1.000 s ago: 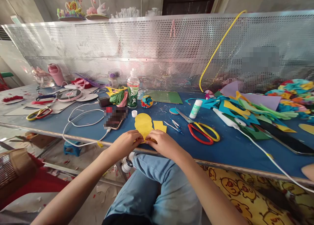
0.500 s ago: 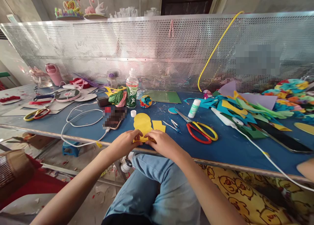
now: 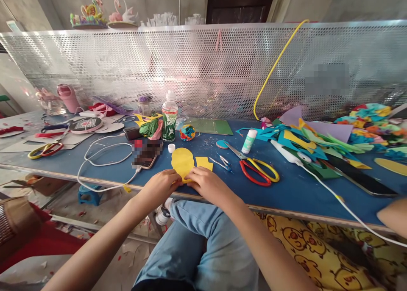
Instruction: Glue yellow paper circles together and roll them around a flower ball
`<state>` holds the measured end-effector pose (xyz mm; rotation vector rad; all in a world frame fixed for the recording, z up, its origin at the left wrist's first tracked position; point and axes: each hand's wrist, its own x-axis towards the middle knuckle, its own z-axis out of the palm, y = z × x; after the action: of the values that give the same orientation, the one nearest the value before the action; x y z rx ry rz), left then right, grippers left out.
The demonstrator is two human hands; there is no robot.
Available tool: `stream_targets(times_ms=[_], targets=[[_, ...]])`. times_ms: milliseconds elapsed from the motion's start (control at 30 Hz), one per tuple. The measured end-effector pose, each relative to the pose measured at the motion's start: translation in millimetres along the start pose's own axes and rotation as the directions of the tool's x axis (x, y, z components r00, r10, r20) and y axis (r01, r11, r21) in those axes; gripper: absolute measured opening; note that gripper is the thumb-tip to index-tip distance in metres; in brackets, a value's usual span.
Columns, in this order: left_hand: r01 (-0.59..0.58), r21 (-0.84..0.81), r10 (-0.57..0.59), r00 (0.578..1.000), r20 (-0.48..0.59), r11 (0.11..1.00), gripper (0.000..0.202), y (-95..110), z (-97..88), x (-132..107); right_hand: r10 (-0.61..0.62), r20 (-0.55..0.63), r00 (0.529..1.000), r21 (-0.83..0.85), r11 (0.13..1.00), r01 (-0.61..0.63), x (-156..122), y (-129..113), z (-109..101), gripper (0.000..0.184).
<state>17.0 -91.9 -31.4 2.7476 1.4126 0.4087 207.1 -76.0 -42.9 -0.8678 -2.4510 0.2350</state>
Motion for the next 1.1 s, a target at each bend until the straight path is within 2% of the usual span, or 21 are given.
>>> stream_targets(times_ms=[133, 300, 467, 767, 967, 1100], targets=[[-0.012, 0.038, 0.012, 1.0, 0.004, 0.999, 0.021, -0.5, -0.8, 0.2, -0.06, -0.012, 0.998, -0.004, 0.998, 0.06, 3.2, -0.4, -0.3, 0.019], [0.005, 0.061, -0.003, 1.0, -0.024, 0.998, 0.014, 1.4, -1.8, 0.1, -0.037, 0.022, 0.999, -0.055, 0.998, 0.039, 7.5, 2.2, -0.1, 0.021], [-0.011, 0.102, 0.011, 1.0, 0.004, 0.995, 0.023, -1.1, -1.6, 2.1, -0.058, 0.0, 0.998, -0.046, 0.997, 0.058, 7.0, 4.0, 2.3, 0.019], [0.005, 0.078, -0.004, 1.0, -0.009, 0.997, 0.016, -1.8, -2.6, 5.0, 0.049, 0.022, 0.999, 0.016, 0.999, -0.049, 16.4, 8.4, 3.0, 0.023], [-0.024, 0.097, 0.021, 0.999, 0.03, 0.995, 0.023, -8.8, -2.0, 9.5, 0.015, -0.014, 1.0, -0.119, 0.993, -0.017, 14.5, 8.8, 7.4, 0.017], [-0.026, 0.1, 0.027, 1.0, -0.009, 0.995, 0.019, -10.2, -2.4, 10.1, 0.038, -0.003, 0.999, -0.153, 0.988, -0.038, 18.1, 8.7, 6.0, 0.02]])
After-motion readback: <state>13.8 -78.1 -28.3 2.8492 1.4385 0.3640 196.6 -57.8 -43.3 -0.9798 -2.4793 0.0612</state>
